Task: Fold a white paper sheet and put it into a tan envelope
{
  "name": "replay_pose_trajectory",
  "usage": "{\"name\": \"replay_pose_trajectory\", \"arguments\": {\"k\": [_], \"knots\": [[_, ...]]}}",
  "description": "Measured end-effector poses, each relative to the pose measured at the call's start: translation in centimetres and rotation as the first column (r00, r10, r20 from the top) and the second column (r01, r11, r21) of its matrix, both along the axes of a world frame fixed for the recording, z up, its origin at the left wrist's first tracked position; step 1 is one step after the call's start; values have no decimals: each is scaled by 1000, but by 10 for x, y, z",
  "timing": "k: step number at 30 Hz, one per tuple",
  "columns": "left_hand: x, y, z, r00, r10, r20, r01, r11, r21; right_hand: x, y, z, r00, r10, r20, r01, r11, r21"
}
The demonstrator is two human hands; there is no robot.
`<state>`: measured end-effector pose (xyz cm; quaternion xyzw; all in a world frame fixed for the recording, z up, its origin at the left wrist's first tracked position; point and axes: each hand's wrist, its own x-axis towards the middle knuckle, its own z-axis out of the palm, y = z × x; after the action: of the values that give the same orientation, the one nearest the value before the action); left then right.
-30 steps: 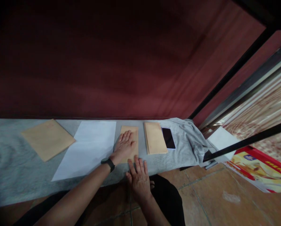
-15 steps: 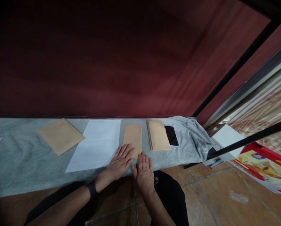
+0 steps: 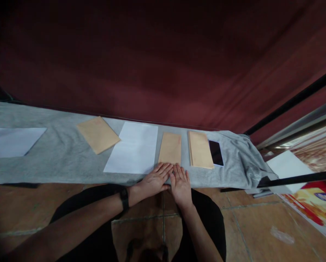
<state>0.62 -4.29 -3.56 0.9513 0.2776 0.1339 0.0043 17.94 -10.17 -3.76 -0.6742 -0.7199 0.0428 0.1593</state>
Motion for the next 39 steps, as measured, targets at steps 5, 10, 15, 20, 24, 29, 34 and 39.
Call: {"name": "replay_pose_trajectory", "arguments": {"k": [5, 10, 15, 20, 24, 29, 34, 39], "knots": [[0, -2, 2, 999, 12, -51, -11, 1000, 24, 3, -2, 1, 996, -72, 49, 70, 997, 44], [2, -9, 5, 995, 86, -58, -85, 996, 10, 11, 0, 4, 989, -140, 41, 136, 986, 97], [1, 4, 1, 975, 192, -114, -200, 978, -57, 8, 16, 9, 972, -231, -37, 234, 964, 126], [3, 18, 11, 958, 194, -211, -216, 973, -83, 0, 30, 14, 930, -300, -211, 329, 937, 120], [8, 21, 18, 961, 178, -214, -197, 978, -74, 1, 35, 15, 756, -312, -575, 404, 914, 35], [7, 26, 23, 965, 167, -202, -189, 978, -92, 5, 39, 14, 597, -323, -735, 419, 906, -59], [0, 25, 38, 963, 187, -196, -210, 972, -105, -5, 42, 13, 354, -334, -874, 400, 898, -181], [1, 19, 48, 964, 191, -187, -209, 974, -82, -30, 41, 19, -195, -357, -913, 230, 889, -397]]}}
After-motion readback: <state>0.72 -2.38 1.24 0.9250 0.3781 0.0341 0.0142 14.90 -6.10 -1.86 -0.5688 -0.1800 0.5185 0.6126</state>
